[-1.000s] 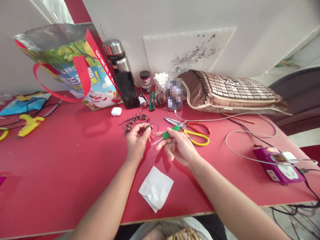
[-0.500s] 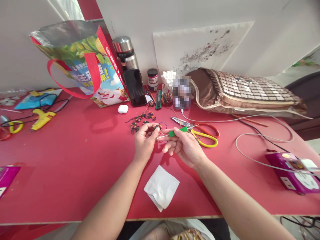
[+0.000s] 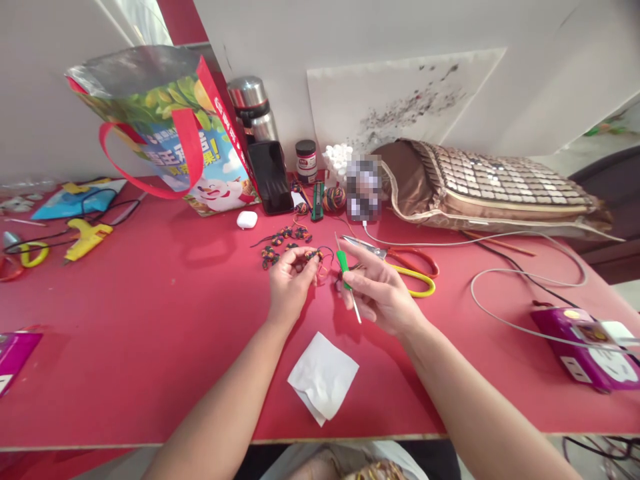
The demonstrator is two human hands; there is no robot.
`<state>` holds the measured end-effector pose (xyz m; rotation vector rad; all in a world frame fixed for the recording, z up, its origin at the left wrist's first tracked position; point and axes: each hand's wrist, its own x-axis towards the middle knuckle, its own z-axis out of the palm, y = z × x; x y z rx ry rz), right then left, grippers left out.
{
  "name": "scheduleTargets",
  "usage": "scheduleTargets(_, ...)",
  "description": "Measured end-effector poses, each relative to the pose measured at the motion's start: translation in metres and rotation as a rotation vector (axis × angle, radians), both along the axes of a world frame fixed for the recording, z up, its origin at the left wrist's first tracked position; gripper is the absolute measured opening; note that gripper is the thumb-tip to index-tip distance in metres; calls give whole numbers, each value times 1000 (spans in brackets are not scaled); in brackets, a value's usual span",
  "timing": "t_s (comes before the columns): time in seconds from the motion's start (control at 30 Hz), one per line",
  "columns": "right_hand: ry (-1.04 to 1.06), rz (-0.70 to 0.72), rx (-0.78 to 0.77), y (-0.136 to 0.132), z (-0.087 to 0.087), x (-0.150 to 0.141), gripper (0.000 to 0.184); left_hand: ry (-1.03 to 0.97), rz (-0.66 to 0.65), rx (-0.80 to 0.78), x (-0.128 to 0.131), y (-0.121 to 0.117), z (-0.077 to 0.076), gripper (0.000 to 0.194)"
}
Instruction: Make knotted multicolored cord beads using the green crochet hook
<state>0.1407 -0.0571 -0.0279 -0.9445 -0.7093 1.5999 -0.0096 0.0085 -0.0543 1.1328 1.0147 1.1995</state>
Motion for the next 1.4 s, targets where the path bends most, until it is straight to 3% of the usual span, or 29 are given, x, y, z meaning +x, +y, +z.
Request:
scheduleTargets(0.07,-24,31,27,-2,5,6,73,-10,4,-6,-1,0,0,21)
scheduleTargets(0.2,-7,33,78,-5,7,16,45,-23,9,-7,-1,2,-1,21)
scheduleTargets(0.3,-6,-63,158,-6,2,17,50,-19,16,-5,-2,2,-2,20)
scheduleTargets(0.37,-11,-150,178,-4,-2,14,42,-16,15,-2,-2,2,-1,20)
scheduleTargets(0.57,-124,-359,89,-1,-2,7,43,8,15,52,-2,0,1,21)
scheduleTargets(0.73,-5,-282,121,-3,5,6,46,77,29,136,-4,-4,2,17)
scheduleTargets(1.07,-101,-364,265,-8,-7,1,15,188,11,351,-8,-9,-1,11)
scheduleTargets(1.4,-59,-277,301,-5,-3,-2,28,36,-111,163,-5,-9,6,22)
